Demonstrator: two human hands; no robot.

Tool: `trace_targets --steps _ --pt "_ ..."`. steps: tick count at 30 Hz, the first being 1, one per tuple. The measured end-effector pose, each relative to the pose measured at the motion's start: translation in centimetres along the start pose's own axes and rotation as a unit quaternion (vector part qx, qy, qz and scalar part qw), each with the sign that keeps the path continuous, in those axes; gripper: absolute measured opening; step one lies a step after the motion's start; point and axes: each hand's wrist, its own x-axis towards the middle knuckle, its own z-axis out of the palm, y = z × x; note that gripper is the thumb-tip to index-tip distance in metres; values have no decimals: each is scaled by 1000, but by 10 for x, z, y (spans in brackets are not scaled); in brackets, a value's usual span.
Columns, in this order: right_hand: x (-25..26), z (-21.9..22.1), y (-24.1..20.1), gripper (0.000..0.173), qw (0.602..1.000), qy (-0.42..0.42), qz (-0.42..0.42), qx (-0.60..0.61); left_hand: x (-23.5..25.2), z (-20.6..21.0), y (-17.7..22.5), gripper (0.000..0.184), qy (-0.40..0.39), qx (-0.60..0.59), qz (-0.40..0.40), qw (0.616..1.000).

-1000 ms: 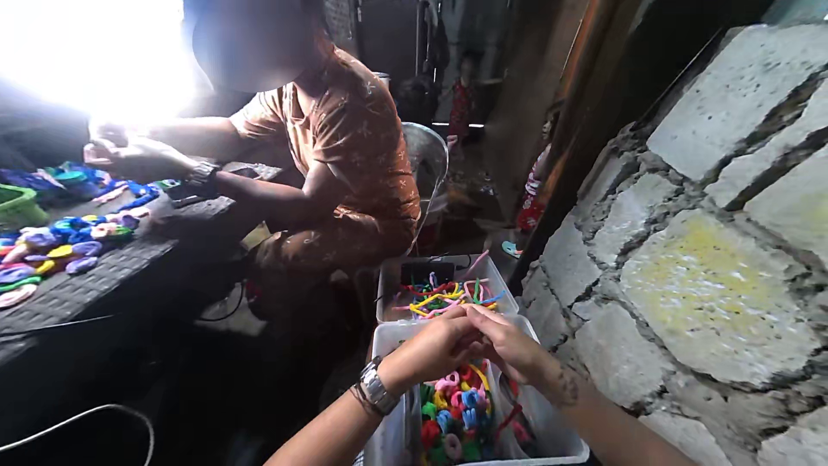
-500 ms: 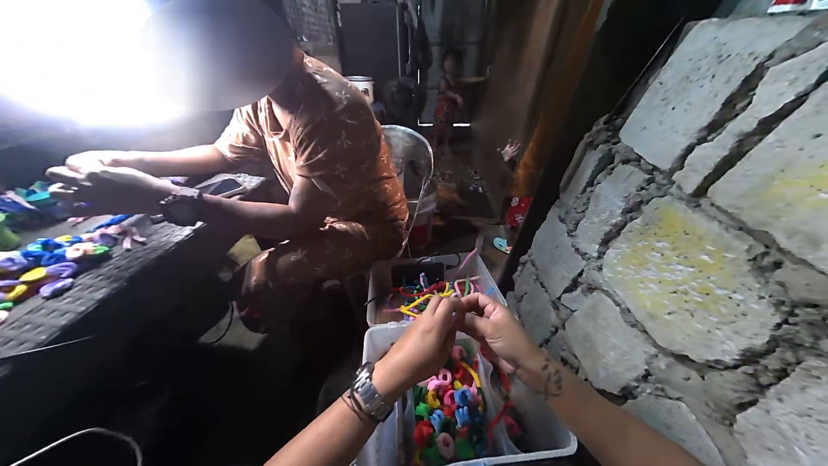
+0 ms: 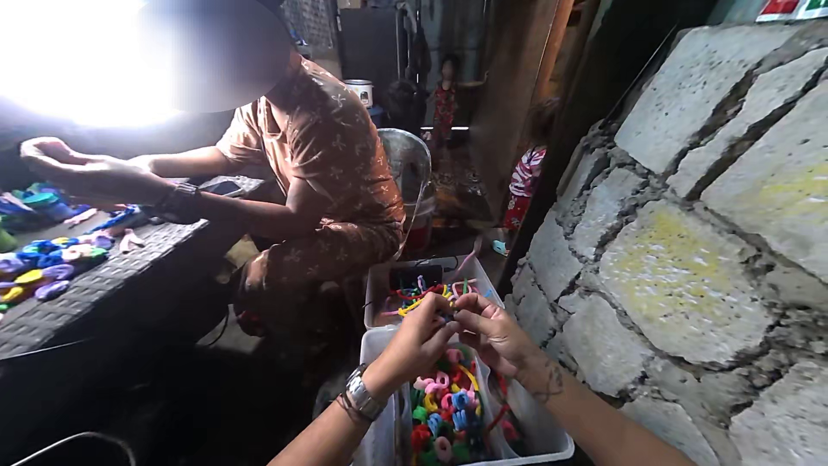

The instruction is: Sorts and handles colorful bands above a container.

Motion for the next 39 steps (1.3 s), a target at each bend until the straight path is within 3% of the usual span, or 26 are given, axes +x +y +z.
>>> trace_targets --steps 4,6,9,13,15,17,19,23,26,29,32,36,39 --pt "0 -11 4 21 983 -147 -72 85 0 -2 -4 18 27 -18 14 999" --pt "0 -15 7 20 968 -216 -121 36 0 -3 -4 16 47 -27 18 998" --pt "0 -17 13 20 939 -255 -210 -95 -1 -4 -4 14 85 -30 30 996" --pt "0 -13 16 19 862 -182 -312 -357 -4 -1 -5 12 121 0 67 990" --pt "-2 -10 16 30 817 -96 -285 -492 -4 0 -8 12 141 21 76 987" --pt "-3 -6 16 38 802 -42 -242 -544 -4 -1 -10 11 149 22 82 985" --pt "-2 -4 14 47 830 -35 -214 -514 -4 -1 -10 12 121 11 95 988" --pt "0 -5 4 60 944 -99 -171 -264 -3 -1 -9 13 56 8 123 991" --pt "0 -8 0 44 985 -78 -147 -33 -4 -2 -7 14 62 -3 94 994" --pt "4 -15 1 23 982 -60 -124 128 -3 -5 -5 15 91 -34 -1 995" --pt "3 -12 -2 26 980 -5 -128 150 1 -8 -5 15 111 -30 -94 989" --pt "3 -9 -5 32 972 38 -146 181 2 -11 -3 15 86 0 -137 987" --pt "3 -14 -2 27 970 5 -176 168 3 -10 -3 18 114 -38 -143 982"
